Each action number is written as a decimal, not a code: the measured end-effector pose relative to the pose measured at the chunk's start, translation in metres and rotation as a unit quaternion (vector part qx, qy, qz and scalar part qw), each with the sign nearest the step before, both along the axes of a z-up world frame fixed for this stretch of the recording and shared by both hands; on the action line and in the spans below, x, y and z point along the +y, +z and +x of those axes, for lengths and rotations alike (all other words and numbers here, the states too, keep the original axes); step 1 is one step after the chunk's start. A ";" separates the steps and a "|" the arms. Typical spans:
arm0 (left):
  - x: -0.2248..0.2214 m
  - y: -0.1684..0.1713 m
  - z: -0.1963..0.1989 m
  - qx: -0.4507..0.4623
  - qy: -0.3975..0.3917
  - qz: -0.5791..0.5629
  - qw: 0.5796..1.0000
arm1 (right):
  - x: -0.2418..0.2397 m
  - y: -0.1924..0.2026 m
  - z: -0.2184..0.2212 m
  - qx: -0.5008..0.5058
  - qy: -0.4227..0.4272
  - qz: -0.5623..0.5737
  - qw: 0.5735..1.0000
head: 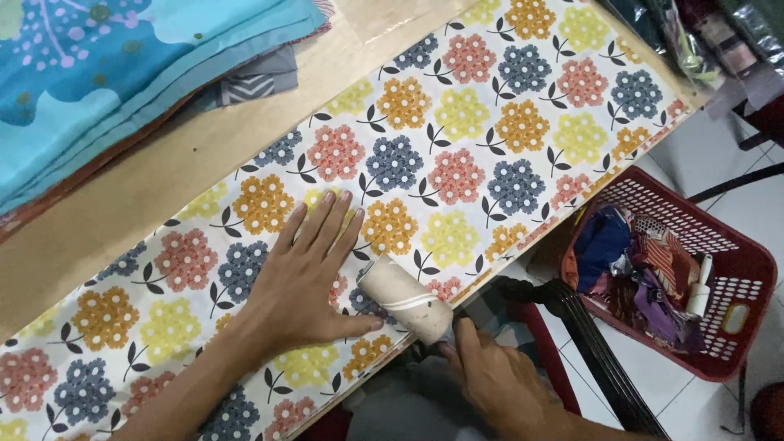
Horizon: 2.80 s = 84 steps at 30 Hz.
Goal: Using a lint roller to remove debris from a long strip of patterned fabric on a workbench.
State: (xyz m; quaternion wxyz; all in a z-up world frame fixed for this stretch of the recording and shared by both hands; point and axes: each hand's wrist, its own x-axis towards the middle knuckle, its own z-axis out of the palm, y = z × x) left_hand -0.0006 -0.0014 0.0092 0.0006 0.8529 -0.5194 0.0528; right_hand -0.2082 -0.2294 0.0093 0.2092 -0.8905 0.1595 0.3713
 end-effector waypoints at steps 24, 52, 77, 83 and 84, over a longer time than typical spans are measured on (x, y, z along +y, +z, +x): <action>-0.006 0.004 0.003 0.052 0.004 0.003 0.999 | -0.143 0.020 0.039 -0.206 -0.030 -0.161 0.965; -0.002 0.003 -0.003 0.009 -0.004 0.004 1.000 | -0.231 0.057 0.057 -0.335 -0.189 -0.186 0.904; 0.001 -0.004 -0.003 -0.139 0.003 0.037 0.990 | -0.093 0.005 0.111 -0.334 0.147 -0.197 0.910; 0.000 -0.001 -0.002 -0.109 0.001 0.026 0.994 | -0.094 0.014 0.121 -0.282 0.117 -0.248 0.919; 0.000 -0.001 -0.002 -0.090 -0.001 0.019 0.996 | -0.094 0.015 0.122 -0.287 0.111 -0.248 0.918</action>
